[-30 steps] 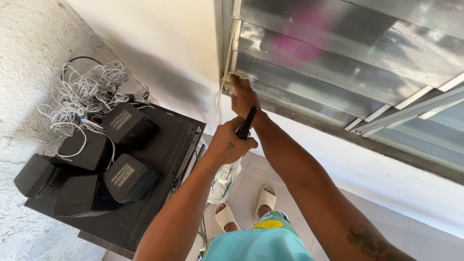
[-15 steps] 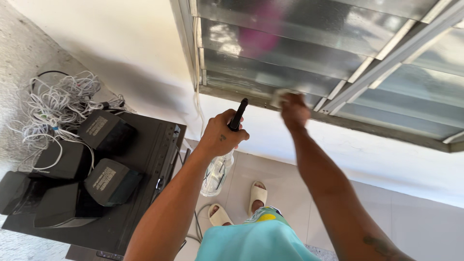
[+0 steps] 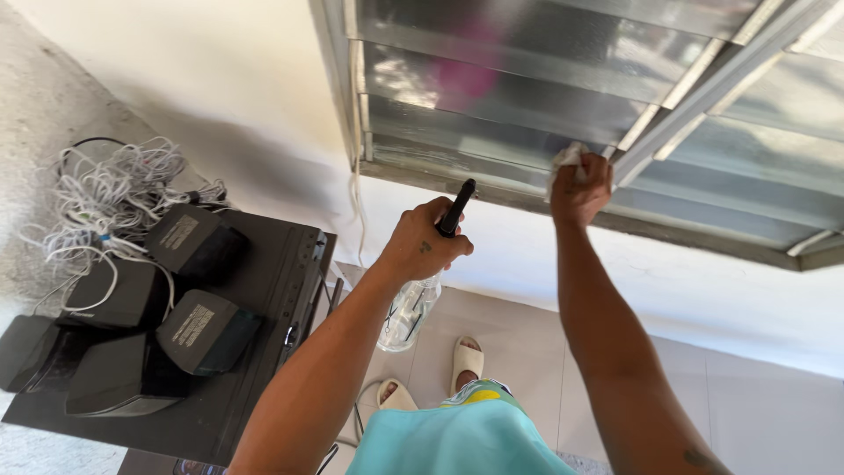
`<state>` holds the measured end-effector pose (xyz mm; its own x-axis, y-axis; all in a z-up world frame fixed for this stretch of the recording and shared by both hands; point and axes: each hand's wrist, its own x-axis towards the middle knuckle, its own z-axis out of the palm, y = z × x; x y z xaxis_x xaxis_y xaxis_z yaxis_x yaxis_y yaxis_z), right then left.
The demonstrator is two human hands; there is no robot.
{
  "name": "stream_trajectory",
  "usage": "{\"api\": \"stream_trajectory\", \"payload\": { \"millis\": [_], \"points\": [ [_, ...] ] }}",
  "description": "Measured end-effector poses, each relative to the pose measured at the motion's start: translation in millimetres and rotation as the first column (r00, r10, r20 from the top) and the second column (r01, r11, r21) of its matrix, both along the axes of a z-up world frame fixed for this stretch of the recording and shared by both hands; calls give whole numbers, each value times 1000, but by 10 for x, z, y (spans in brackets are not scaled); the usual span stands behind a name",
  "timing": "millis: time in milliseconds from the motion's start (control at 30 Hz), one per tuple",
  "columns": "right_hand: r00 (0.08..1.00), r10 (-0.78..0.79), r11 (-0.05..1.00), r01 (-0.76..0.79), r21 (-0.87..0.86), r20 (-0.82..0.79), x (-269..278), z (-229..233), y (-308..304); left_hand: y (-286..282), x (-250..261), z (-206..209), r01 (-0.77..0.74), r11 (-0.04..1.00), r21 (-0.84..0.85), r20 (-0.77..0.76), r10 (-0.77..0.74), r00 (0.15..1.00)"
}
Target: The person sprays a cleaning solution onto a glass window and wipes it with a cloth. They repeatedly spray and wipe different sections of the window to remove dirt and streaks.
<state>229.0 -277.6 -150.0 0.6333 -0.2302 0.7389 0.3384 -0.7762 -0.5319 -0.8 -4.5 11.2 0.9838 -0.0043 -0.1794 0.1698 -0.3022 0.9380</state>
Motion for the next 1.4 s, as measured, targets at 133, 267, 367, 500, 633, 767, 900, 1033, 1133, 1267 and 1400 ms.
{"api": "stream_trajectory", "payload": {
  "millis": [133,267,367,500,633,767,900,1033,1133,1267,1400],
  "points": [
    [995,88,996,-89,31,38,-73,10,604,112,-25,7,-30,1000,-1,8,30,1000],
    [960,278,960,-280,30,42,-87,112,1373,235,-95,47,-88,995,-34,38,90,995],
    [932,355,933,-359,35,75,-140,119,1979,357,-137,111,-135,989,-56,29,136,990],
    [828,551,830,-556,27,107,-291,111,2786,508,-186,164,-156,987,-45,77,159,984],
    [753,657,751,-654,-95,12,-425,218,3124,606,-191,220,-177,984,11,67,176,982],
    [756,636,745,-654,-129,-156,-403,303,2873,522,-114,231,-131,991,17,32,130,991],
    [824,565,799,-561,-216,-47,-307,238,2377,334,3,189,-111,992,-52,13,112,994],
    [871,488,852,-490,-184,-61,-193,-39,1396,242,6,128,-63,995,-72,10,64,998],
    [974,224,937,-213,-276,11,-23,-270,492,243,2,82,-35,998,-45,30,36,999],
    [994,-106,975,106,196,-6,170,-395,-163,237,7,38,-17,999,-39,37,19,999],
    [956,-164,976,121,180,242,200,-455,341,257,-3,36,-20,998,-62,70,25,997]
  ]
}}
